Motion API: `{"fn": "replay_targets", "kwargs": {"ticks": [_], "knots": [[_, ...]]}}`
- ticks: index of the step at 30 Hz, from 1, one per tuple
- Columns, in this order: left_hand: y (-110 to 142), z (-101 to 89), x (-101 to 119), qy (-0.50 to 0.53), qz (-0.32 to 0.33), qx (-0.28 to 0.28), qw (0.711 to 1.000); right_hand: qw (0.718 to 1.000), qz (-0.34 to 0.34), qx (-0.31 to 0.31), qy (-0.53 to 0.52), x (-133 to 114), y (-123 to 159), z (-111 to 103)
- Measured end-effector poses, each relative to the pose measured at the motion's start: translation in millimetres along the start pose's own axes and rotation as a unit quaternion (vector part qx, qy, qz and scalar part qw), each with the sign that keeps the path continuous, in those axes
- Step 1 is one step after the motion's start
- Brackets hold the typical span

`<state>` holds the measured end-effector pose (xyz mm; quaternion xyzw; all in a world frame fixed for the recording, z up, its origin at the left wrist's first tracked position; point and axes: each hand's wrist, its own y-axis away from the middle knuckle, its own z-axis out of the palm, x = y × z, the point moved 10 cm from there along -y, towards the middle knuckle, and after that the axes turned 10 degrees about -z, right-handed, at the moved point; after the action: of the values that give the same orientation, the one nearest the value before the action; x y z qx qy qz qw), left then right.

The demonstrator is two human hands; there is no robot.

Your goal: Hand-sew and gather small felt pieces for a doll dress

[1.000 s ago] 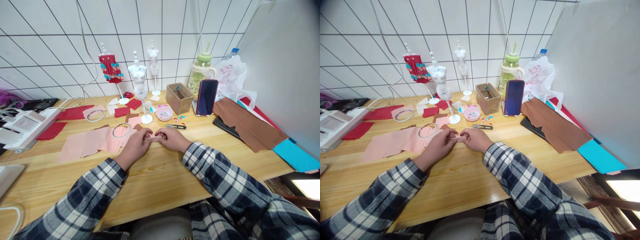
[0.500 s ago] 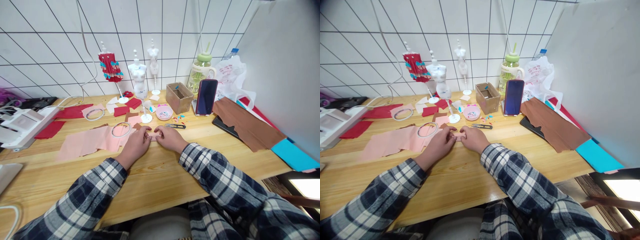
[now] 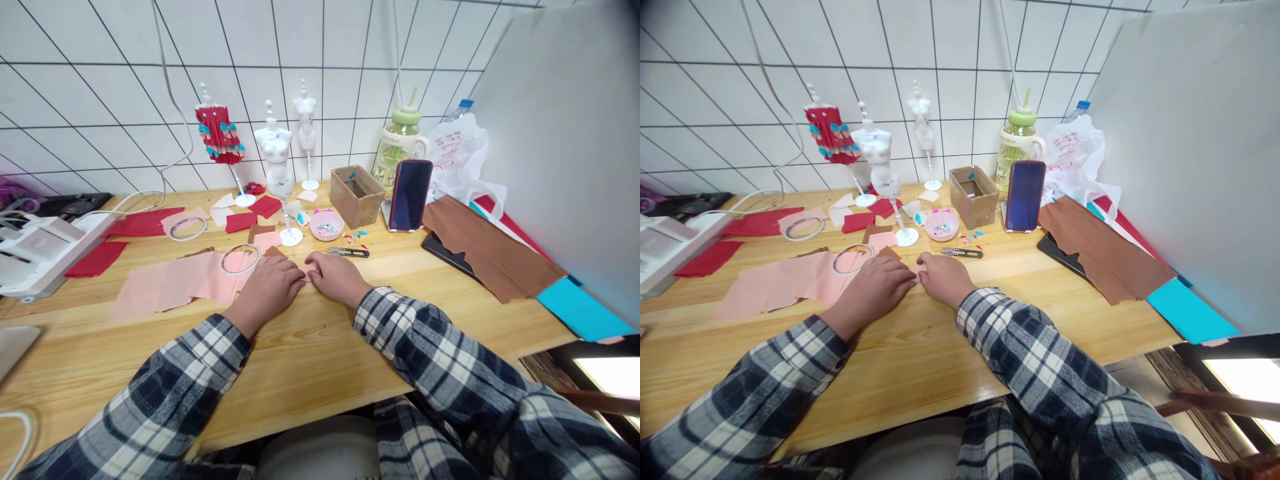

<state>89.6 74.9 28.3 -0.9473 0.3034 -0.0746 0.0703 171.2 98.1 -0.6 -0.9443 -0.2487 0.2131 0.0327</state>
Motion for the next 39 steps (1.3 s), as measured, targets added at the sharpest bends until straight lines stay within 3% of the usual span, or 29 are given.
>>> {"fn": "replay_targets", "kwargs": {"ticks": [7,12,19,23,26,31,39], "knots": [[1.0,-2.3,2.5,-0.029,-0.004,0.002,1.000,0.998,0.053,0.033,0.018,23.1,8.8,-17.5],[2.0,-1.7,4.6,-0.047,-0.005,-0.004,0.999,0.998,0.013,0.058,0.003,11.3,11.5,-22.2],[2.0,-1.7,4.0,-0.039,-0.007,0.000,0.999,0.997,0.054,0.005,-0.060,27.7,12.4,-10.4],[2.6,0.6,3.6,-0.040,-0.003,-0.003,0.999,0.996,-0.041,0.045,-0.064,9.9,9.7,-21.4],[3.1,2.3,0.2,-0.024,0.000,-0.001,1.000,0.993,-0.114,0.035,-0.029,-9.8,10.2,-22.0],[2.4,3.9,-9.2,0.019,-0.019,0.010,1.000,0.990,-0.138,-0.007,0.030,-16.5,9.5,-14.0],[1.7,7.1,-15.6,0.084,-0.058,-0.001,0.995,0.990,-0.136,-0.002,0.037,-12.2,7.5,-10.3]]}}
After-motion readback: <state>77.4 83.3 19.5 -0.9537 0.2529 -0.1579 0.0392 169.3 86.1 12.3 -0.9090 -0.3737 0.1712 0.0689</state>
